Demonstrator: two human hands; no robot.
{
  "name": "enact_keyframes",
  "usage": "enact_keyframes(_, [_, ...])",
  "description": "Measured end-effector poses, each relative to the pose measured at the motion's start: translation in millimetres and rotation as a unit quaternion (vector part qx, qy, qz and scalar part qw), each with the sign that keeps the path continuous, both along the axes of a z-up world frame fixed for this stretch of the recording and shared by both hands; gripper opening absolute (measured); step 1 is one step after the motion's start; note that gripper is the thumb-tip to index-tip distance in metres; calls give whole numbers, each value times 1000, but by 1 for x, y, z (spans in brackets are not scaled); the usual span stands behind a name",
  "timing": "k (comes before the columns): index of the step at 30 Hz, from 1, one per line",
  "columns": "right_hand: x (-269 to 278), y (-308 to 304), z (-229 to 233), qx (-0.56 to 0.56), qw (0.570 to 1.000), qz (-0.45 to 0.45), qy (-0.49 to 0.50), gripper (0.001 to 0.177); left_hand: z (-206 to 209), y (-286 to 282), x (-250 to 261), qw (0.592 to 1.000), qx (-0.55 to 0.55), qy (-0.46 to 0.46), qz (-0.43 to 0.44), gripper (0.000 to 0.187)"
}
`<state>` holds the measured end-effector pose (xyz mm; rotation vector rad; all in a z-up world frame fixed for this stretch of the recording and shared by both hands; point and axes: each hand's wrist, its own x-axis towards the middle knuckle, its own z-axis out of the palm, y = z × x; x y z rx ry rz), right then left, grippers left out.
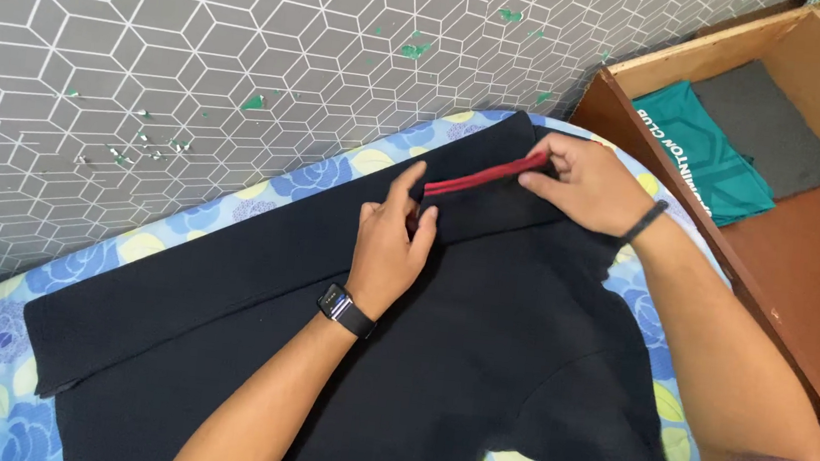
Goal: The person takes a black polo shirt from a blue laundry basket, lays it on a floral ironing board, and folds it neatly. The folded shirt is then placed into a wooden drawer.
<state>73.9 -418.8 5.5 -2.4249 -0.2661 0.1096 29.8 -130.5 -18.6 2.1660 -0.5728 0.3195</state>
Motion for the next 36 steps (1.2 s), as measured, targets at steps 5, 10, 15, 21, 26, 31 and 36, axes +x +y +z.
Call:
enact_keyframes(5, [21,2,-43,22,995,-73,-68,23,-7,0,8,999,28,24,33,44])
enact_keyframes(10, [18,21,-57,-221,953,-117,-174,42,-2,1,4,985,143,-86,37,23])
enact_keyframes(15, [7,34,-44,-255,911,-80,-314,31,-2,0,3,959,279,-55,-19,55])
enact_keyframes(21, [-20,54,-24,-227,913,127,-314,49,-4,0,1,949,314,-1,-29,67])
enact_keyframes(26, [-23,53,-31,-276,926,148,-211,70,-7,7,-5,946,322,-10,-30,67])
enact_keyframes(31, [-25,56,-26,-288,920,134,-228,73,-1,53,-28,930,368,-10,-3,72])
enact_keyframes(36, [-18,43,-43,-284,920,138,-233,72,23,167,-75,909,409,44,71,71])
